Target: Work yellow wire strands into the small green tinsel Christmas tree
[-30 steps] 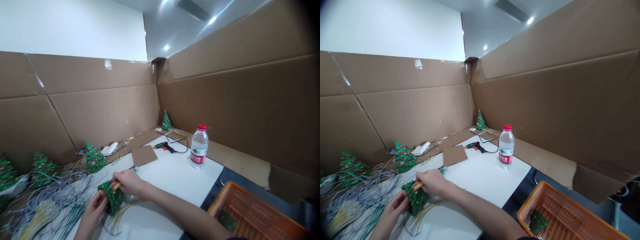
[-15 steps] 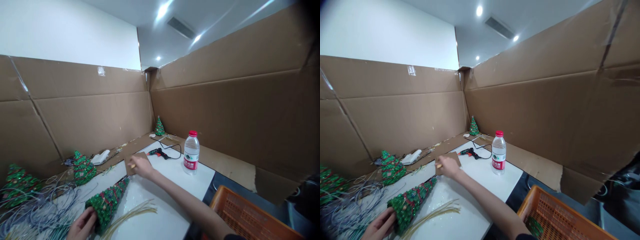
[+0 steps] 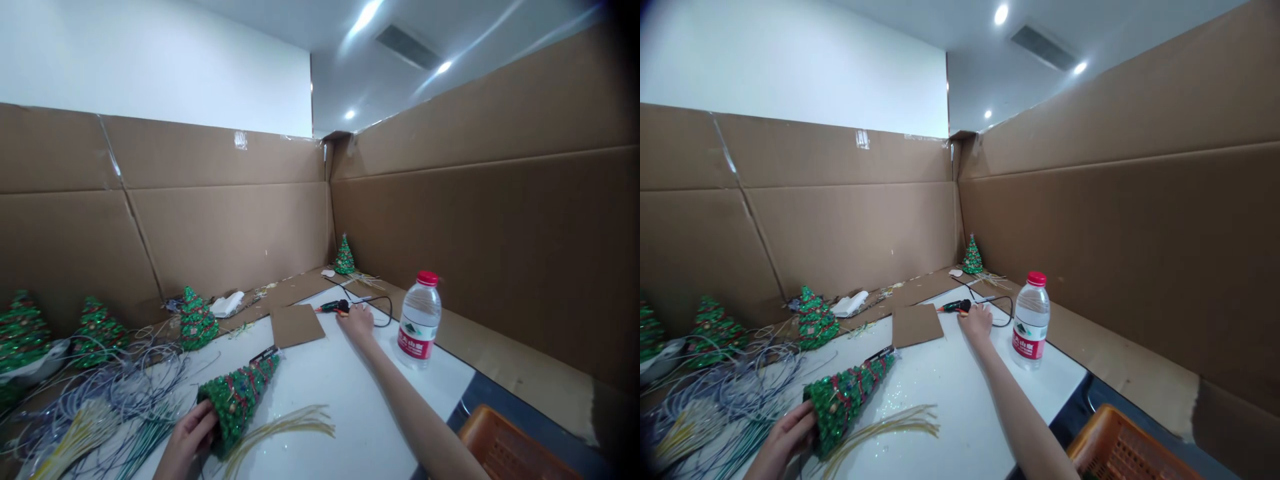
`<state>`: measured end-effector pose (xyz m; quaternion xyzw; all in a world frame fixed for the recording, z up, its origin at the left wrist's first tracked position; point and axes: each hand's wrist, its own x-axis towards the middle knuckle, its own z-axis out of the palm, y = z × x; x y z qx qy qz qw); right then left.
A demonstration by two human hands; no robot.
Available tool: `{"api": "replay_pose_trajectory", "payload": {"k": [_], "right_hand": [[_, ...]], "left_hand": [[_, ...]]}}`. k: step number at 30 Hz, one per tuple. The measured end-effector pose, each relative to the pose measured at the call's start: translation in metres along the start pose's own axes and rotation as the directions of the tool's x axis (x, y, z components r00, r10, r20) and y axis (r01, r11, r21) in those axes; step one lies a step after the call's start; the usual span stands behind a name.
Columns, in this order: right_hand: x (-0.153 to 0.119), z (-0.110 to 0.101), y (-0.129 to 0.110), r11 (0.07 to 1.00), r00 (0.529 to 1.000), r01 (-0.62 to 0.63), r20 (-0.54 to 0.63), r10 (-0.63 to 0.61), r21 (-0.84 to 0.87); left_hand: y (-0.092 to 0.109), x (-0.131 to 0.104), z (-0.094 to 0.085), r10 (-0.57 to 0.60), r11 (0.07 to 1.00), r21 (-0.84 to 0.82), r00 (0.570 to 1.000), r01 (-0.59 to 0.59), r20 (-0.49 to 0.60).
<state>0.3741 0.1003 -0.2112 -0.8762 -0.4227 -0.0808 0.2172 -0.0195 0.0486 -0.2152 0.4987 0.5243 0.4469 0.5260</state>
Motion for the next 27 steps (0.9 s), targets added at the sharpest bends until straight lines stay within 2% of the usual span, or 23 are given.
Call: {"api": "replay_pose_trajectory", "payload": {"k": [4, 8, 11, 13, 16, 20, 23, 27], "right_hand": [[0.002, 0.001, 0.004, 0.999, 0.999, -0.026, -0.035, 0.027, 0.026], [0.004, -0.009, 0.002, 0.997, 0.997, -0.024, -0.068, 0.029, 0.077], [0.002, -0.020, -0.007, 0.975, 0.993, 0.069, -0.105, -0.047, 0.212], [-0.006, -0.027, -0.019, 0.891, 0.977, 0.187, -0.176, -0.124, 0.414], [-0.029, -0.036, -0.042, 0.682, 0.926, 0.375, -0.289, -0.244, 0.628], [-0.069, -0.044, -0.069, 0.472, 0.825, 0.533, -0.308, -0.473, 0.702], [-0.091, -0.044, -0.080, 0.402, 0.745, 0.569, -0.244, -0.620, 0.717], [-0.103, -0.041, -0.084, 0.397, 0.697, 0.534, -0.123, -0.706, 0.746]], "left_hand": [[0.006, -0.007, 0.001, 0.005, 1.000, -0.019, 1.000, -0.005, 0.022], [0.011, -0.010, 0.006, 0.020, 0.999, -0.034, 0.995, -0.016, 0.096], [0.017, -0.013, 0.010, 0.020, 0.999, -0.050, 0.989, -0.013, 0.148], [0.021, -0.018, 0.013, 0.023, 0.999, -0.036, 0.981, -0.017, 0.193], [0.026, -0.025, 0.018, 0.098, 0.995, -0.043, 0.980, -0.092, 0.171], [0.025, -0.030, 0.026, 0.118, 0.990, -0.102, 0.963, -0.095, 0.243], [0.023, -0.033, 0.029, 0.111, 0.989, -0.125, 0.953, -0.078, 0.281], [0.021, -0.035, 0.030, 0.122, 0.991, -0.085, 0.960, -0.103, 0.253]]}}
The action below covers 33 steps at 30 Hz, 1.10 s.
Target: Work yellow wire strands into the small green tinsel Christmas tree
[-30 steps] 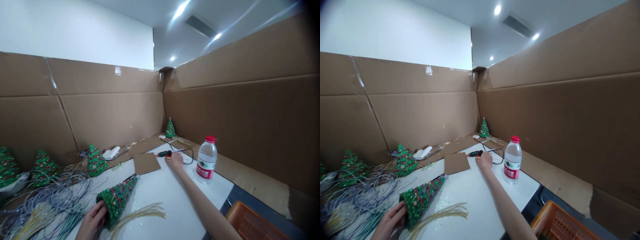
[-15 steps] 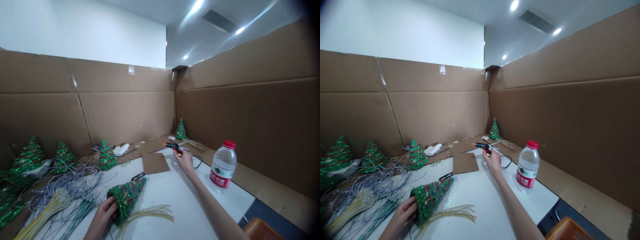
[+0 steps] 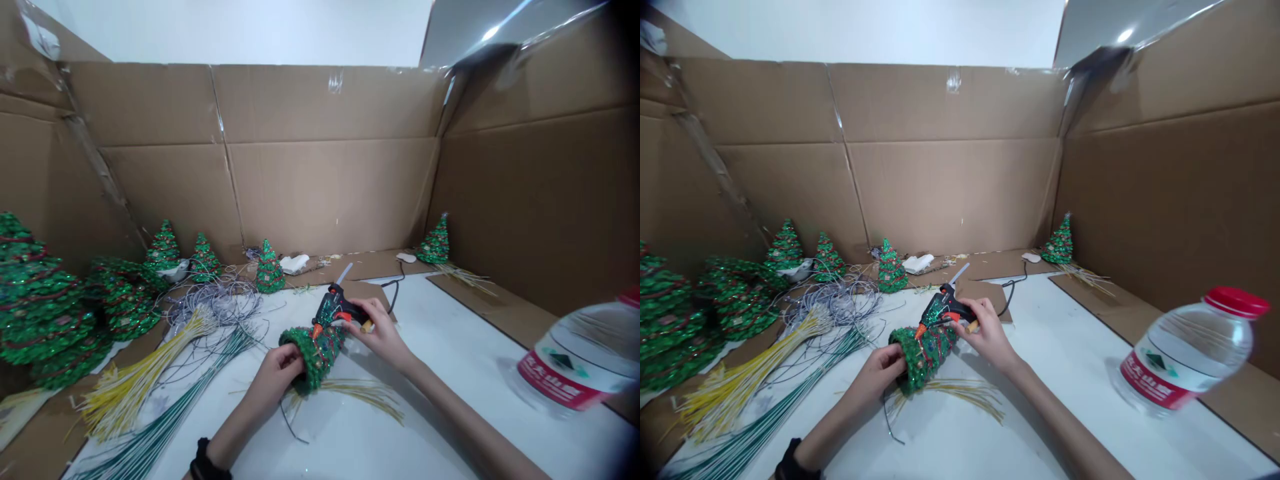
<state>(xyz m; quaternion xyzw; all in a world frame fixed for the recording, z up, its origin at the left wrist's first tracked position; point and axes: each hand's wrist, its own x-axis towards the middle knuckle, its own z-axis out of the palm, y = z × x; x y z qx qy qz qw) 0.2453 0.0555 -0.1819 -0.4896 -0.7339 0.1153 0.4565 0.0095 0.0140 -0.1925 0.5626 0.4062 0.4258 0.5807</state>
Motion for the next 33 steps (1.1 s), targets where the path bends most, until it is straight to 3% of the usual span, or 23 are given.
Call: {"api": "replay_pose_trajectory", "payload": {"k": [10, 23, 33], "right_hand": [[-0.002, 0.003, 0.008, 0.994, 0.990, -0.078, 0.122, 0.068, 0.079], [-0.003, 0.005, 0.012, 0.990, 0.987, -0.109, 0.129, 0.098, 0.086], [-0.002, 0.006, 0.011, 0.987, 0.984, -0.139, 0.124, 0.128, 0.080]], "left_hand": [[-0.002, 0.001, 0.000, 0.044, 0.998, 0.044, 0.998, -0.042, -0.045], [0.000, 0.000, 0.003, 0.109, 0.990, 0.102, 0.989, -0.099, -0.098], [-0.006, 0.001, 0.003, 0.089, 0.991, 0.103, 0.994, -0.081, -0.070]]}}
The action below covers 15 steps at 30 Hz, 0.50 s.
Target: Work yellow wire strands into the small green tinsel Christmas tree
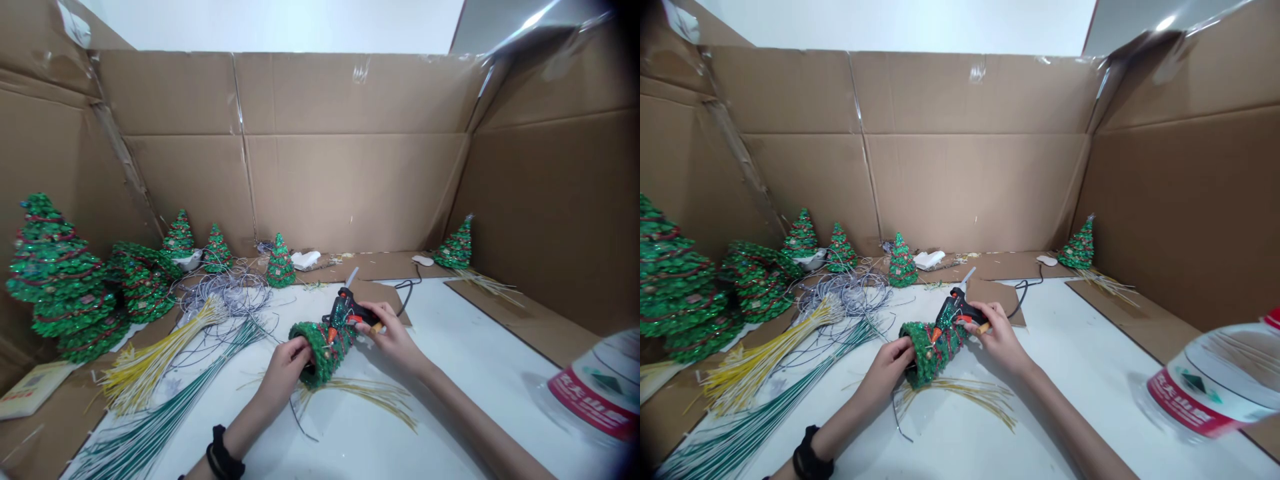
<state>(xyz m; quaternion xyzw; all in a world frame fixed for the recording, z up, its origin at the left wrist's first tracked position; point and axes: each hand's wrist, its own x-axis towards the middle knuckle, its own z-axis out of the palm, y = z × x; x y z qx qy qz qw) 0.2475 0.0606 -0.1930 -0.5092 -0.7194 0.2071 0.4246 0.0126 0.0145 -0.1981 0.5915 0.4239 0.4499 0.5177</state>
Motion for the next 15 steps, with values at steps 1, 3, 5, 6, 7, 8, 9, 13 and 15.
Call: {"api": "replay_pose_trajectory", "payload": {"k": [1, 3, 5, 6, 7, 8, 9, 13, 15], "right_hand": [[0.0002, 0.0004, 0.0008, 1.000, 1.000, -0.001, -0.002, 0.001, 0.001], [0.0005, 0.0011, 0.0022, 1.000, 1.000, -0.005, -0.002, 0.005, 0.006], [0.0007, 0.0016, 0.0032, 1.000, 1.000, -0.013, 0.001, 0.013, 0.016], [0.0007, 0.0017, 0.0035, 1.000, 1.000, -0.016, 0.004, 0.016, 0.022], [0.0006, 0.0017, 0.0037, 0.999, 1.000, -0.018, 0.005, 0.018, 0.027], [0.0005, 0.0016, 0.0039, 0.999, 1.000, -0.018, 0.005, 0.017, 0.032], [0.0004, 0.0015, 0.0040, 0.999, 1.000, -0.017, 0.007, 0.017, 0.035], [0.0004, 0.0011, 0.0046, 0.999, 1.000, -0.019, 0.015, 0.019, 0.028], [0.0005, 0.0008, 0.0047, 1.000, 1.000, -0.018, 0.014, 0.017, 0.021]], "left_hand": [[0.0001, 0.0002, 0.0002, 0.007, 1.000, 0.008, 1.000, -0.007, -0.003], [0.0003, 0.0002, 0.0006, 0.013, 0.999, 0.033, 1.000, -0.012, -0.017], [0.0005, 0.0000, 0.0011, 0.013, 0.999, 0.053, 1.000, -0.011, -0.029], [0.0004, -0.0002, 0.0014, 0.015, 0.998, 0.055, 0.999, -0.013, -0.031], [0.0003, -0.0004, 0.0016, 0.020, 0.998, 0.055, 0.999, -0.018, -0.032], [0.0002, -0.0007, 0.0017, 0.026, 0.998, 0.054, 0.999, -0.024, -0.033], [0.0001, -0.0008, 0.0018, 0.033, 0.998, 0.054, 0.999, -0.032, -0.034], [0.0001, -0.0012, 0.0016, 0.041, 0.997, 0.071, 0.998, -0.038, -0.040], [0.0000, -0.0010, 0.0013, 0.040, 0.996, 0.076, 0.998, -0.037, -0.039]]}}
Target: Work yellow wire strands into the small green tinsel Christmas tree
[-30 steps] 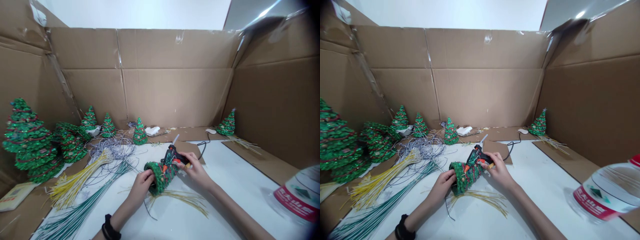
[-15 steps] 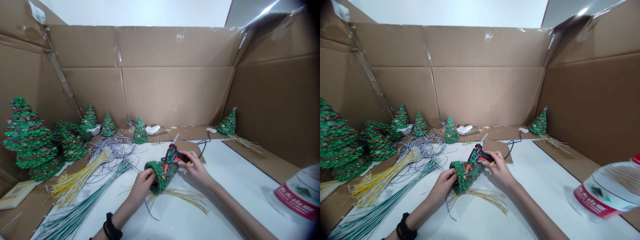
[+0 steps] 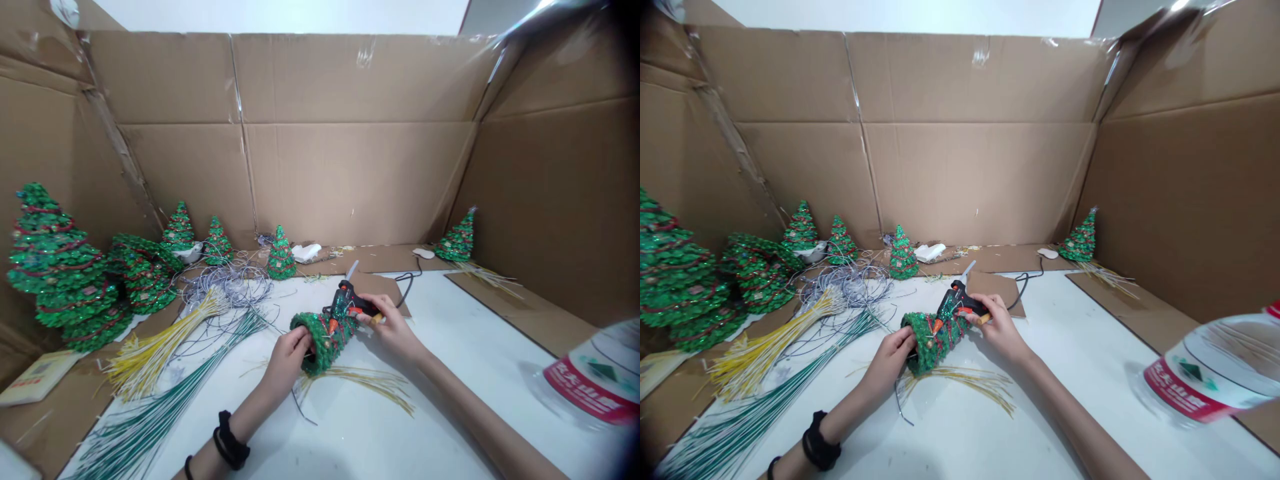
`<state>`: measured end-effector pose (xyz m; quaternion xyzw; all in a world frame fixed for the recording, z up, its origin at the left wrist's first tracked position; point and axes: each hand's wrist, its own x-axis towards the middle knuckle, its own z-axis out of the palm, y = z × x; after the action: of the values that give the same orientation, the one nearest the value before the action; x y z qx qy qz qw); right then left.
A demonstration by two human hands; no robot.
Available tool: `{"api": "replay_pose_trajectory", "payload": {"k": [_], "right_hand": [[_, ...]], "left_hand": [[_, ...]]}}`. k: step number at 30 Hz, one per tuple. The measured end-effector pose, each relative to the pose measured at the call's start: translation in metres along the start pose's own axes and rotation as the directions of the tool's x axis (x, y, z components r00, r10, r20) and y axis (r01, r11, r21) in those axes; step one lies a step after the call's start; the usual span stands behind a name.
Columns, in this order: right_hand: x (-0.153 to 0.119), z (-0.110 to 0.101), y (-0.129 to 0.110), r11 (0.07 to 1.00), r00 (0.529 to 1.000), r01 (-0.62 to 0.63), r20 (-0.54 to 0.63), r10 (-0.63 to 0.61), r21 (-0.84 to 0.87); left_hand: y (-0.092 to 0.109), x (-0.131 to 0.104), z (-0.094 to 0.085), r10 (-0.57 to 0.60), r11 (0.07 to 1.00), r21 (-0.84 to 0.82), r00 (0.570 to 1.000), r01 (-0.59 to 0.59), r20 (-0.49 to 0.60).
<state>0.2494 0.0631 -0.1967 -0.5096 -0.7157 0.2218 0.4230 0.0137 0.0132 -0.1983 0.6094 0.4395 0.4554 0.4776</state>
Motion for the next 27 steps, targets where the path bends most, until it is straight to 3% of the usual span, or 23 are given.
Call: {"api": "replay_pose_trajectory", "payload": {"k": [10, 18, 27], "right_hand": [[0.0007, -0.0024, -0.0008, 0.999, 1.000, -0.004, -0.010, 0.003, -0.042], [0.0009, 0.0001, 0.0008, 0.999, 1.000, -0.013, -0.021, 0.013, -0.038], [0.0001, -0.0003, 0.0018, 1.000, 1.000, 0.010, -0.018, -0.010, -0.013]], "left_hand": [[-0.0040, 0.0011, -0.0023, 0.015, 0.999, 0.044, 1.000, -0.015, 0.012], [-0.0057, 0.0022, -0.0012, -0.016, 0.998, -0.068, 0.999, 0.019, 0.040], [-0.0018, 0.0022, 0.0002, -0.028, 0.996, -0.078, 0.999, 0.030, 0.031]]}}
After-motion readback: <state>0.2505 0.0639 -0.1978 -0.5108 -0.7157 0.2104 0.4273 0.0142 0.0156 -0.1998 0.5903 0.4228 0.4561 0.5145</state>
